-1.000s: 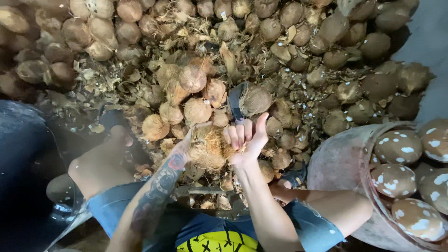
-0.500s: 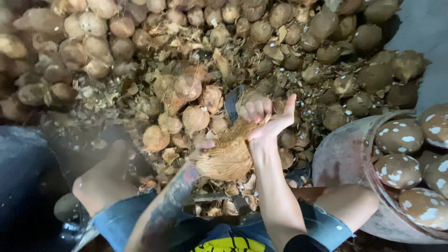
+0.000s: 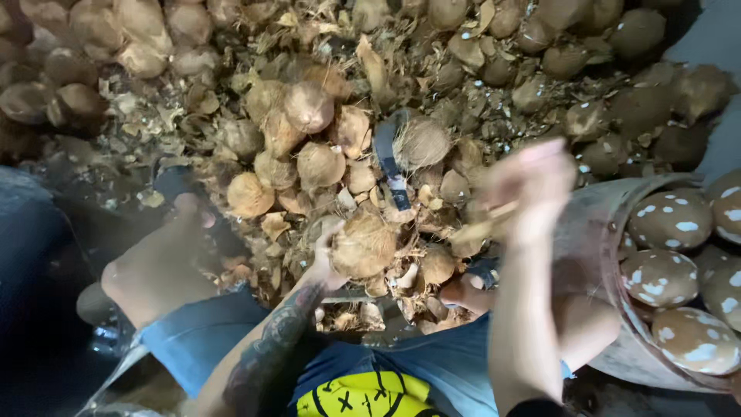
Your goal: The person sits on the floor and uses a machete to peel the husk off coconuts. They hold each coconut with one hand and strike it repeatedly with the machete to remove the fibrous outer layer. The peeled coconuts are placed into a bucket nearby.
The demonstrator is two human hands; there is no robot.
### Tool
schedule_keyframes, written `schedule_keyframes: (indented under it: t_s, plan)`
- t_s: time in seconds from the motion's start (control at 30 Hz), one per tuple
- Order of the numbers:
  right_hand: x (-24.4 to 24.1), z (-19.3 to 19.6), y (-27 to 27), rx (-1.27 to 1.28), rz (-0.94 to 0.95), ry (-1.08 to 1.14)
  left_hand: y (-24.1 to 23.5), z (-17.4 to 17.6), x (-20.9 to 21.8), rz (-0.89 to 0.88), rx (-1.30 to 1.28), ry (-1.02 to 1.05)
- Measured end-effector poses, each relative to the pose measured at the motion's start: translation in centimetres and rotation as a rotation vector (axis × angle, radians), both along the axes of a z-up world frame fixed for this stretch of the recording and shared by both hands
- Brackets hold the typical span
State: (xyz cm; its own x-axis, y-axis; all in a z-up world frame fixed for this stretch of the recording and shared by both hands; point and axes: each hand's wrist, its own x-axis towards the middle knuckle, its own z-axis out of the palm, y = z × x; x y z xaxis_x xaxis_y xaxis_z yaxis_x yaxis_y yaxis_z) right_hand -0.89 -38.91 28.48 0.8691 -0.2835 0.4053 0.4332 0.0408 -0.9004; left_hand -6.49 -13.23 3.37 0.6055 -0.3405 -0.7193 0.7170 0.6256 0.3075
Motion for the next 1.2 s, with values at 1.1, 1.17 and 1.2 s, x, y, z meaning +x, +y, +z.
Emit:
schedule_keyframes:
  t_s: [1.1, 1.17, 1.2]
  plan:
    - [0.6, -0.5, -1.0, 0.593, -0.648, 0.076, 5.4, 3.2, 2.3, -0.252, -0.593, -0.810]
    - [1.0, -2.2, -2.2, -0.017, -0.822, 0.090, 5.7, 0.3, 1.4, -0.048, -0.664, -0.114]
    - [-0.4, -4.9, -0.3, -0.027, -0.820, 0.103, 4.9, 0.6, 0.6, -0.041, -0.668, -0.100]
